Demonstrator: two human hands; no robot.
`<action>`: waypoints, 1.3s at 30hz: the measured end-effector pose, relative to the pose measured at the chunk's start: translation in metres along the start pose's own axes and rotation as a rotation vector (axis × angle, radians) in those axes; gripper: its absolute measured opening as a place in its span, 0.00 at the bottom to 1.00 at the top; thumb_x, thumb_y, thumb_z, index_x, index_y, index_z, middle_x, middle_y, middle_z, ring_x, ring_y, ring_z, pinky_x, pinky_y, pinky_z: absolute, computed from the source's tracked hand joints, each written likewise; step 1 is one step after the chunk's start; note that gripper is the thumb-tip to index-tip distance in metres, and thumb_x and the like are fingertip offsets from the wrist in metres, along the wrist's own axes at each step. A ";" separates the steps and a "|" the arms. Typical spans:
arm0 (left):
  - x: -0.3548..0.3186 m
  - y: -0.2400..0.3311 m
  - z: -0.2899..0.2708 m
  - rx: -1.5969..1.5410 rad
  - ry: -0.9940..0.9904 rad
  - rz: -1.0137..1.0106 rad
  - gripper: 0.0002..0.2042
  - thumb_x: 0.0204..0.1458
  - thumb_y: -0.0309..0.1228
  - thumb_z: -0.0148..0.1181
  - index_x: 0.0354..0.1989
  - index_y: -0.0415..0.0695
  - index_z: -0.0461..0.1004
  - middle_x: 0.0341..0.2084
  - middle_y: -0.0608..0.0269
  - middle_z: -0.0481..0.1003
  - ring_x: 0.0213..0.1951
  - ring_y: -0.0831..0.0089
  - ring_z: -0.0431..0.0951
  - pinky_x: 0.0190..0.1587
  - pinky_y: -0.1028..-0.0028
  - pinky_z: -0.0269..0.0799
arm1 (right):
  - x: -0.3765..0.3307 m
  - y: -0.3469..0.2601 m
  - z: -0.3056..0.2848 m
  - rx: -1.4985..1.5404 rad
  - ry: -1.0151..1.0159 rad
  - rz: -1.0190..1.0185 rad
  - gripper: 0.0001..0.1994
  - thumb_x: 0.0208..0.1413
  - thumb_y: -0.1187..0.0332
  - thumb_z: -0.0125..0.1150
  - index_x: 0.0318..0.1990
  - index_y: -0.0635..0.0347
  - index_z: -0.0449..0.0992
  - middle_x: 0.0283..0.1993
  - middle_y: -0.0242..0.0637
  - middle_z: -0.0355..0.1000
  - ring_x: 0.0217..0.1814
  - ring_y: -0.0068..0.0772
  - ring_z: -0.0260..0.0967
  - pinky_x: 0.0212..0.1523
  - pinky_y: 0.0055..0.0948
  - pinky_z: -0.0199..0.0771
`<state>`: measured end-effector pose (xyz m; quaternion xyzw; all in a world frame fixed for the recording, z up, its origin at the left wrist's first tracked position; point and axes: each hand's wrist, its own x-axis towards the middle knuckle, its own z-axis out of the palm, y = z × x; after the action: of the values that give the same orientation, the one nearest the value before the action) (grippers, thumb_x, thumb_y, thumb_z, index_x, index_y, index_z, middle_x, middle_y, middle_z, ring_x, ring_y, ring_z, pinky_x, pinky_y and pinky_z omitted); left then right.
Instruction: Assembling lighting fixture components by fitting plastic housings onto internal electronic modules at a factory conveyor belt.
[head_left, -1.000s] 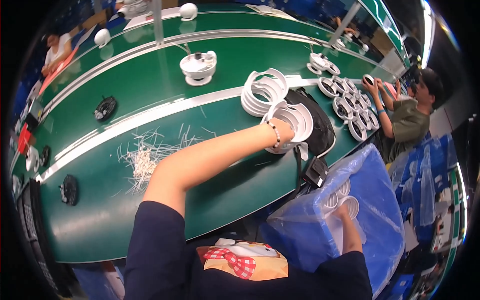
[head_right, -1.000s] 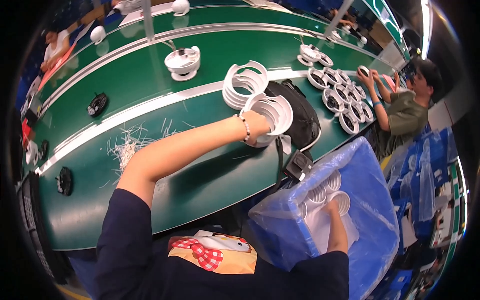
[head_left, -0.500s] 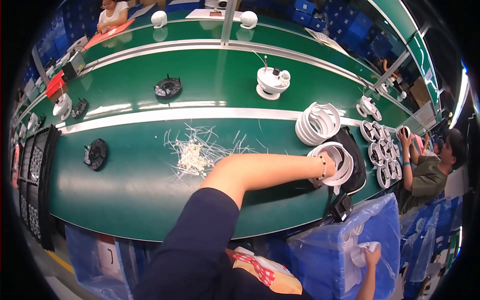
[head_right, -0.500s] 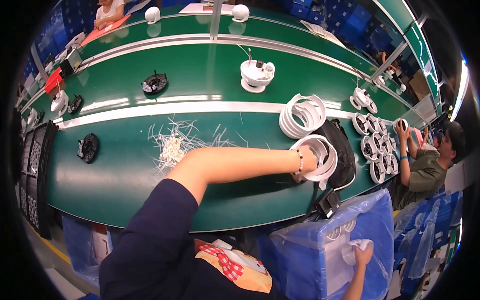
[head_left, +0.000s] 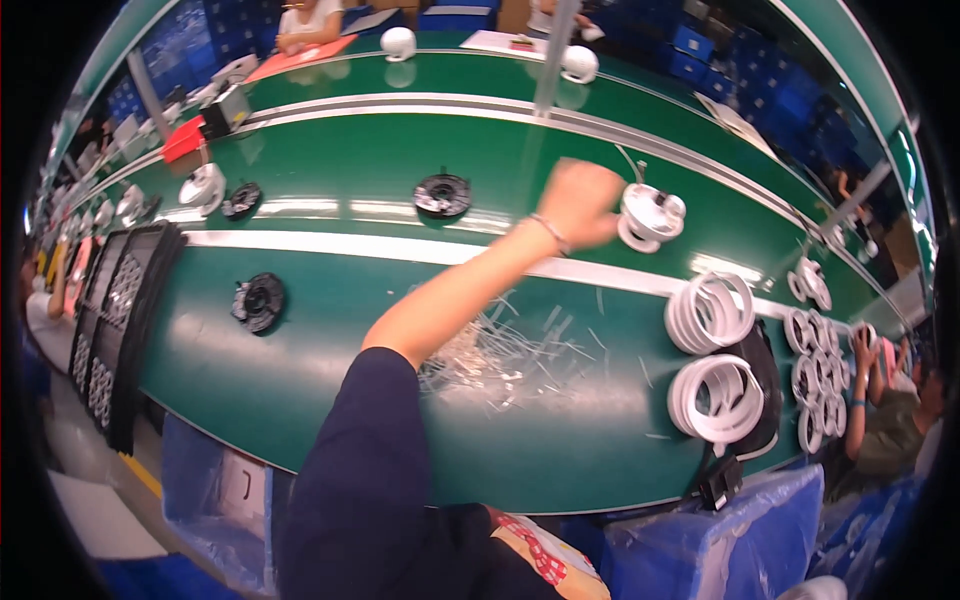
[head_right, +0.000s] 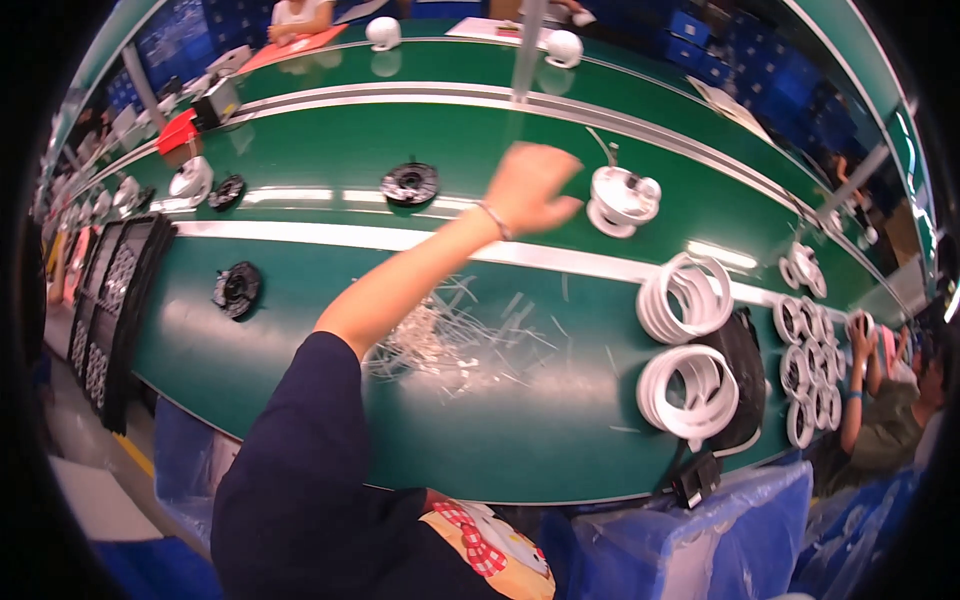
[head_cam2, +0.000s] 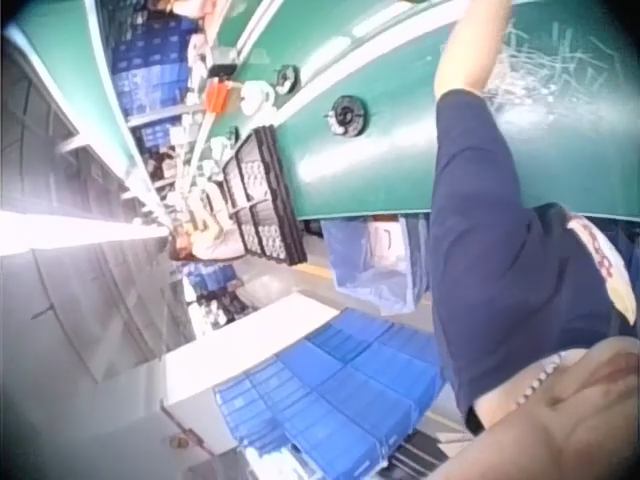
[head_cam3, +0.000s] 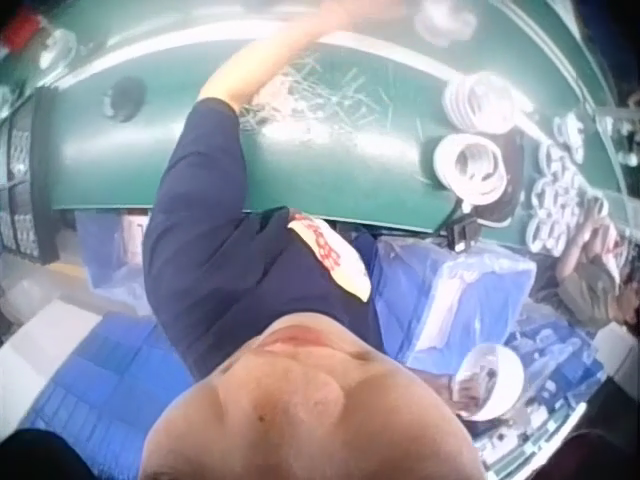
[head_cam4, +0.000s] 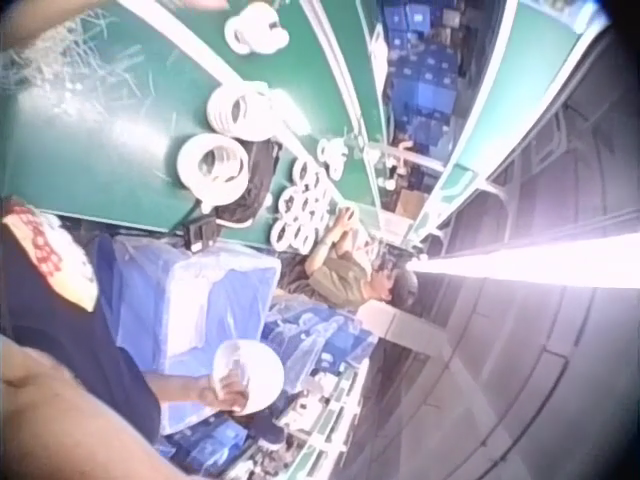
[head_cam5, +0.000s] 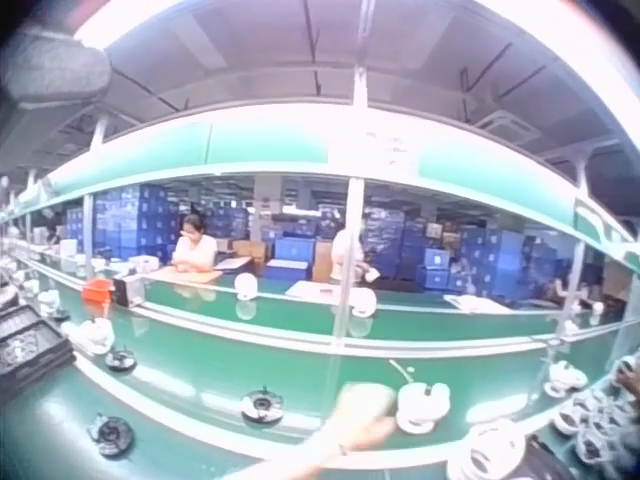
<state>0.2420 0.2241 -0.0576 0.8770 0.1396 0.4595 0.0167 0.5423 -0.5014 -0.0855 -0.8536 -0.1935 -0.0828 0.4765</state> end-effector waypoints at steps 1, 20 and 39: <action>-0.021 -0.043 -0.015 0.329 -0.244 -0.230 0.26 0.33 0.43 0.62 0.41 0.43 0.65 0.45 0.55 0.63 0.49 0.60 0.61 0.44 0.54 0.56 | 0.002 -0.005 0.032 0.104 -0.066 -0.002 0.27 0.50 0.55 0.49 0.54 0.66 0.59 0.55 0.49 0.57 0.55 0.39 0.58 0.55 0.36 0.53; -0.284 -0.192 -0.334 0.727 -0.328 -0.725 0.20 0.35 0.37 0.64 0.36 0.39 0.72 0.36 0.51 0.72 0.40 0.56 0.71 0.45 0.67 0.66 | -0.180 -0.263 0.371 1.652 -0.973 0.256 0.26 0.55 0.61 0.38 0.59 0.64 0.49 0.63 0.45 0.45 0.63 0.43 0.46 0.62 0.38 0.40; -0.179 -0.105 -0.317 0.749 0.302 -0.018 0.18 0.50 0.30 0.50 0.47 0.33 0.62 0.48 0.47 0.63 0.51 0.53 0.62 0.54 0.62 0.55 | -0.176 -0.224 0.356 1.580 0.240 0.628 0.13 0.52 0.63 0.48 0.40 0.61 0.65 0.32 0.35 0.65 0.35 0.32 0.61 0.45 0.33 0.61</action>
<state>-0.1358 0.2467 -0.0347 0.7440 0.3057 0.5003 -0.3205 0.2753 -0.1393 -0.1572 -0.2710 0.1027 0.1221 0.9493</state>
